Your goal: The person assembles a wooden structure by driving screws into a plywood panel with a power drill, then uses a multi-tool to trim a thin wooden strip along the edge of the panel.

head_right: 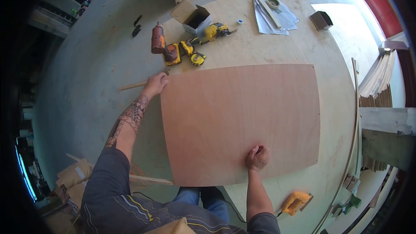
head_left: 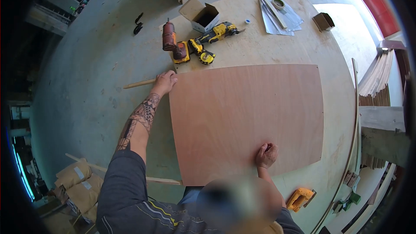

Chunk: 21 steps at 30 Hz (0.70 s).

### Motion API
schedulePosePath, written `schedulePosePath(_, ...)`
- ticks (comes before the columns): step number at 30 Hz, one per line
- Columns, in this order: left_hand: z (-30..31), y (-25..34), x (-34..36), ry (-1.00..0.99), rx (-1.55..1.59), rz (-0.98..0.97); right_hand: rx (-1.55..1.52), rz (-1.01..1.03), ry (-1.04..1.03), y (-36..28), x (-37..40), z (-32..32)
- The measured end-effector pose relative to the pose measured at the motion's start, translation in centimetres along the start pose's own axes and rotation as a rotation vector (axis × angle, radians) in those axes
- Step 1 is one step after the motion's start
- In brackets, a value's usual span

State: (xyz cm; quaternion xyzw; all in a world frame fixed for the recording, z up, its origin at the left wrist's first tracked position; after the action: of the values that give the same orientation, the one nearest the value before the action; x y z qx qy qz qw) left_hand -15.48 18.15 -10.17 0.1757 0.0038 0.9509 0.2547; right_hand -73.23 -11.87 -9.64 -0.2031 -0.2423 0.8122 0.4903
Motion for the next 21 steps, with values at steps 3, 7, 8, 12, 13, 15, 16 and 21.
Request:
schedulePosePath(3, 5.2, 2.6, 0.1, -0.134, -0.101, 0.228, 0.043, 0.054, 0.038, -0.2, -0.2, 0.5)
schedulePosePath(7, 7.2, 4.9, -6.1, 0.191, 0.942, 0.051, -0.041, 0.014, -0.029, -0.5, -0.3, 0.6)
schedulePosePath(8, 7.0, 3.1, -7.7, 0.343, 1.106, 0.168, -0.032, -0.007, -0.012, -0.3, -0.2, 0.8)
schedulePosePath(12, 9.6, 3.6, -8.3, 0.566, 1.362, 0.169, -0.039, -0.014, -0.011, 0.0, -0.2, 0.6)
schedulePosePath(13, 10.7, 3.6, -7.5, 0.68, 1.38, 0.131, -0.066, 0.019, 0.005, 0.0, -0.2, 0.9)
schedulePosePath(15, 11.3, 3.0, -6.1, 0.588, 1.31, 0.106, -0.096, 0.033, 0.014, 0.3, 0.0, 0.7)
schedulePosePath(16, 11.6, 2.1, -4.7, 0.512, 1.243, 0.097, -0.107, 0.03, 0.016, 0.5, 0.1, 0.6)
schedulePosePath(21, 15.7, 10.9, 14.7, 0.317, 1.028, -0.204, -0.187, 0.034, 0.024, 2.0, 0.3, 0.2)
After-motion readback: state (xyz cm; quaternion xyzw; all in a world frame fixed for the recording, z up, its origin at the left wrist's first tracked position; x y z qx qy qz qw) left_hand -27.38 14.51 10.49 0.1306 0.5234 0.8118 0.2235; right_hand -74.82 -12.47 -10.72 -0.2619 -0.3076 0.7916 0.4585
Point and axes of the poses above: each hand's wrist, its own x-axis away from the middle knuckle, its own z-axis out of the back of the hand, y = z × x, the point moved 10 cm from there along -x, towards the middle knuckle, and after that the axes turned 12 degrees about -x, right-handed, at the moved point
